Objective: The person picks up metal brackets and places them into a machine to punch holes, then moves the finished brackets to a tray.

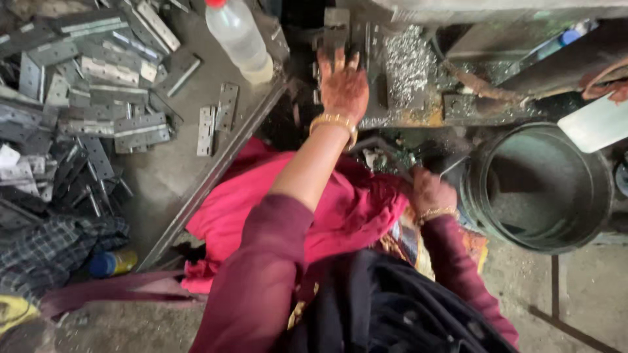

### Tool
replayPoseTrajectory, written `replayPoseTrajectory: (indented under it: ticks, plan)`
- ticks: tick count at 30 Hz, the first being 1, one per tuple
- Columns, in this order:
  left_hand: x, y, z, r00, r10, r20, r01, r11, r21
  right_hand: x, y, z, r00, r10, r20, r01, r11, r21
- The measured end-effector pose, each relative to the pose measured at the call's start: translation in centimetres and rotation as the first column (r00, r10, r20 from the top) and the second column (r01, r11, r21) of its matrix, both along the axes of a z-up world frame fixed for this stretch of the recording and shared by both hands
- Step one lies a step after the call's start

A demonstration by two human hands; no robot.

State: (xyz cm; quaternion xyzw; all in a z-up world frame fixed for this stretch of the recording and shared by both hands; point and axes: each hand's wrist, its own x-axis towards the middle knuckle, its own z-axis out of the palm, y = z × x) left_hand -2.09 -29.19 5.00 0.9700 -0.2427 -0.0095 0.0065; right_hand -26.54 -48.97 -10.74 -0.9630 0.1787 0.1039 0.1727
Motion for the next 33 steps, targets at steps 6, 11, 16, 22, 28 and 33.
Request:
replayPoseTrajectory:
  ticks: [6, 11, 16, 22, 28, 33]
  plan:
    - [1.4, -1.9, 0.0, 0.993, 0.099, 0.063, -0.098, 0.995, -0.014, -0.7, 1.8, -4.7, 0.99, -0.025, 0.137, 0.017, 0.998, 0.061]
    - [-0.1, 0.1, 0.2, 0.997, 0.028, 0.076, -0.023, 0.997, -0.068, -0.6, 3.5, 3.6, 0.997, -0.047, -0.058, 0.045, 0.998, -0.045]
    - [-8.4, 4.1, -2.3, 0.957, -0.129, 0.259, 0.189, 0.956, -0.223, 0.8, 5.5, 12.7, 0.991, 0.115, 0.072, -0.098, 0.973, -0.209]
    - [-7.0, 3.0, -1.0, 0.803, -0.156, 0.576, 0.393, 0.864, -0.314, 0.7, 6.1, 13.1, 0.994, 0.104, 0.045, -0.094, 0.976, -0.199]
    - [-6.8, -2.4, 3.6, 0.996, 0.086, -0.016, -0.086, 0.996, -0.026, 0.1, 5.3, 10.7, 0.999, 0.047, -0.002, -0.047, 0.99, -0.136]
    - [-8.5, 2.9, -0.1, 0.98, -0.028, 0.196, 0.078, 0.964, -0.255, 0.8, 4.7, 10.2, 0.998, 0.067, -0.016, -0.069, 0.983, -0.171]
